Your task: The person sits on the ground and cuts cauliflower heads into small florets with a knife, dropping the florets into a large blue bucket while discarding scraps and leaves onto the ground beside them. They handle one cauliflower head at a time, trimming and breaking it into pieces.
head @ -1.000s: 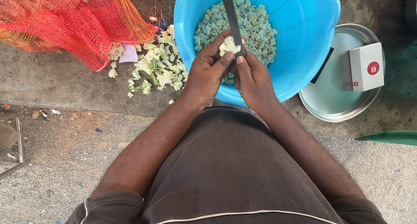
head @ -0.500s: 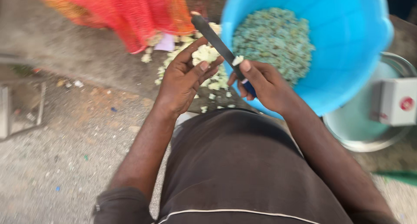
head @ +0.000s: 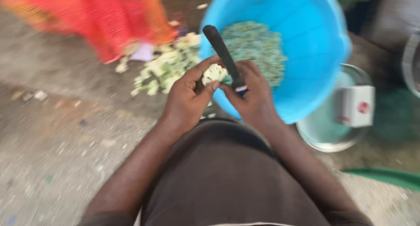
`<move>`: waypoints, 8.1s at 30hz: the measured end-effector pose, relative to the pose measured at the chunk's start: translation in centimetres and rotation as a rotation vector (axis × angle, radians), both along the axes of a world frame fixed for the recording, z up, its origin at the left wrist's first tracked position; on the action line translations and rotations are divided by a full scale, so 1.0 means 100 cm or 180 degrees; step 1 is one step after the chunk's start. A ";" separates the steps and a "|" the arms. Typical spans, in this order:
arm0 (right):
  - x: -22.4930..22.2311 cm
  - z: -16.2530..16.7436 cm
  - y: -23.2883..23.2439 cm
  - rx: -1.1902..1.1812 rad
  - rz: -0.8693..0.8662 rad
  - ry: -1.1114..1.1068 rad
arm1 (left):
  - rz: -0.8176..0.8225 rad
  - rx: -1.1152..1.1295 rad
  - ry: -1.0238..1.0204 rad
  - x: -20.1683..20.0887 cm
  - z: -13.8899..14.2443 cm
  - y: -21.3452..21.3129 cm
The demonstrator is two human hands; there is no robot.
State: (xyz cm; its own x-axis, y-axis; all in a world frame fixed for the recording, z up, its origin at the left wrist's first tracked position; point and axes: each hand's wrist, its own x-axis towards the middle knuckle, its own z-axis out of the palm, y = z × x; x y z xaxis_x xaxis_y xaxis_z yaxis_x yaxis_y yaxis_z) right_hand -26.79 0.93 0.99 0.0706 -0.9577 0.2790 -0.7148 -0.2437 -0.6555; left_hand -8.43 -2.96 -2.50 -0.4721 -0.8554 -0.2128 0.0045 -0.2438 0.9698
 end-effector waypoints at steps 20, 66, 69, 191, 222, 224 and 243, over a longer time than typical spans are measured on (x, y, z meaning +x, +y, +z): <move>-0.075 -0.027 0.085 0.0069 -0.1340 -0.0380 | -0.0968 -0.0393 -0.0686 -0.113 0.007 0.015; -0.067 -0.013 0.070 0.1306 -0.1729 -0.0827 | -0.0641 0.0999 0.0802 -0.099 -0.023 -0.010; -0.055 -0.011 0.075 0.0993 -0.1479 -0.0384 | -0.0568 0.1029 0.0980 -0.096 -0.028 -0.015; -0.059 -0.001 0.089 0.2109 -0.1335 -0.2531 | -0.0047 0.0919 0.1291 0.023 0.033 0.006; 0.005 0.040 0.071 0.1086 -0.0402 -0.0156 | 0.0548 0.1274 0.1611 -0.053 0.043 0.019; 0.005 0.040 0.069 0.1080 -0.0382 -0.0173 | 0.0576 0.1300 0.1634 -0.054 0.042 0.018; -0.005 0.031 0.045 0.1024 -0.0444 -0.0490 | 0.0310 0.1414 0.2097 -0.072 0.017 -0.009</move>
